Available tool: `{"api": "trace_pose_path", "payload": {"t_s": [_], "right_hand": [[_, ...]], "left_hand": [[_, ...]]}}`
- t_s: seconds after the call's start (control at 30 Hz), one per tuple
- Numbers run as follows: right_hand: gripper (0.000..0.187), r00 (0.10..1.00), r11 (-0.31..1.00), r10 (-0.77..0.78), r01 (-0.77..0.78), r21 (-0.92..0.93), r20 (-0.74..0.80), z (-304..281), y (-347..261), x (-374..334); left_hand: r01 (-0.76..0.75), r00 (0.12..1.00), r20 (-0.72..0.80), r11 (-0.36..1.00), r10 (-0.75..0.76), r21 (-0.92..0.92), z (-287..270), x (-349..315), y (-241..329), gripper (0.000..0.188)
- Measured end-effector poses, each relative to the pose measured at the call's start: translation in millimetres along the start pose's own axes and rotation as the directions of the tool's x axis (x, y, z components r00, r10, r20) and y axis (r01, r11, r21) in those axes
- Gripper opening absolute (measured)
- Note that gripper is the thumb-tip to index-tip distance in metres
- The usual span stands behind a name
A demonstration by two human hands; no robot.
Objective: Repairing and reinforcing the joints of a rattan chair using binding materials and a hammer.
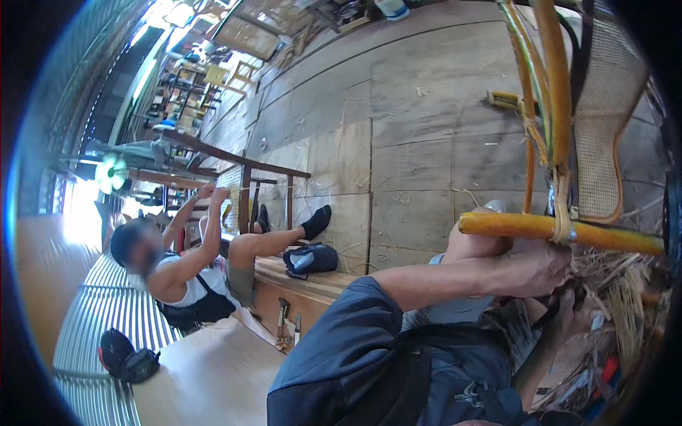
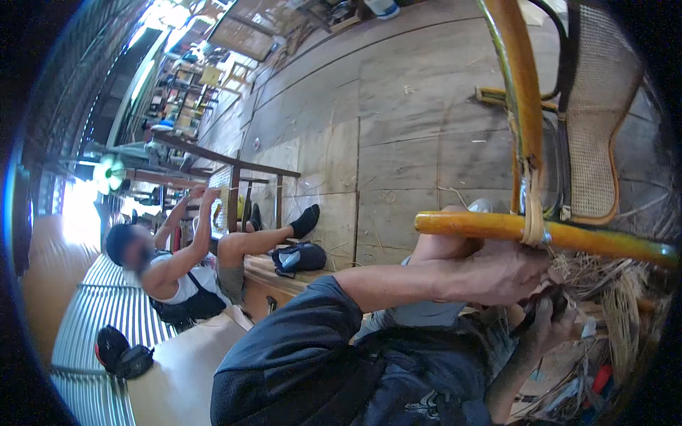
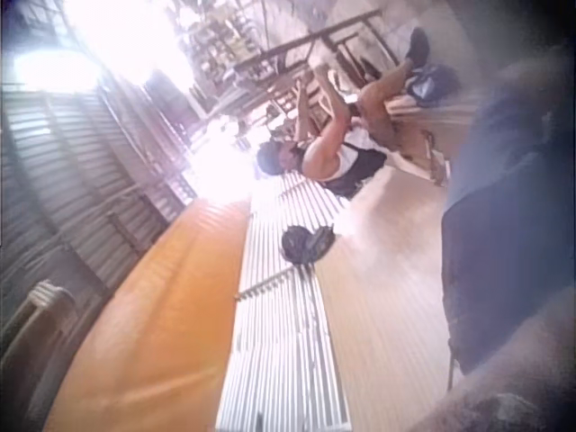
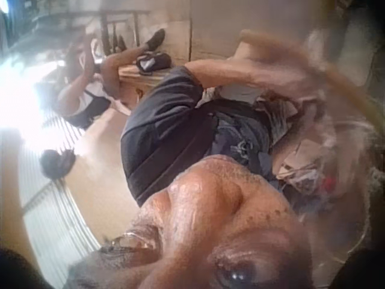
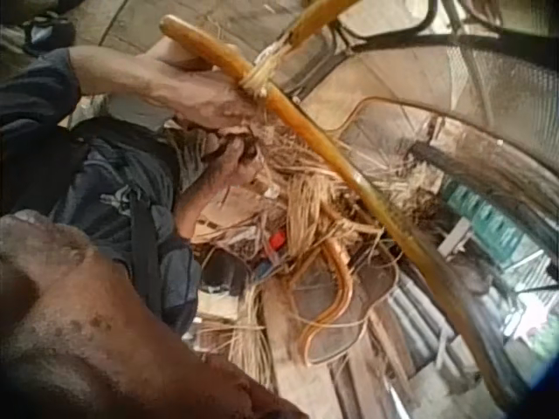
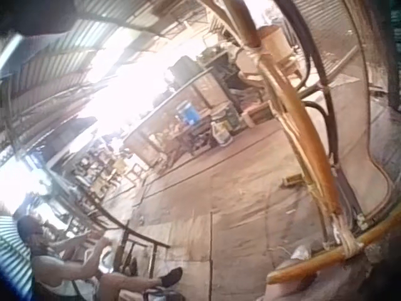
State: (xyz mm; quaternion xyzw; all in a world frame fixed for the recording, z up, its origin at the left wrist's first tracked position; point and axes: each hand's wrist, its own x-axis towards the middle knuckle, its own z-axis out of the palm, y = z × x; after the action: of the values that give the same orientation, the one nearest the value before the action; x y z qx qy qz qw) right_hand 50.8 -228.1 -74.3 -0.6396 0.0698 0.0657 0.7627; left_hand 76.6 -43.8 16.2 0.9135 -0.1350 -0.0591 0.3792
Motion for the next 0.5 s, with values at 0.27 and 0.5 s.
{"api": "trace_pose_path", "payload": {"t_s": [0.27, 0.5], "right_hand": [[0.026, 0.998, 0.997, -0.065, 0.066, 0.028, -0.027, -1, -24, 14], [0.037, 0.949, 0.875, -0.084, -0.075, -0.478, -0.304, -156, 9, 48]], "left_hand": [[-0.184, 0.961, -0.115, 0.889, 0.253, 0.419, 15, 3, -15, 0.017], [-0.279, 0.844, 0.223, 0.045, 0.489, 0.959, -14, -17, 0, 0.019]]}}
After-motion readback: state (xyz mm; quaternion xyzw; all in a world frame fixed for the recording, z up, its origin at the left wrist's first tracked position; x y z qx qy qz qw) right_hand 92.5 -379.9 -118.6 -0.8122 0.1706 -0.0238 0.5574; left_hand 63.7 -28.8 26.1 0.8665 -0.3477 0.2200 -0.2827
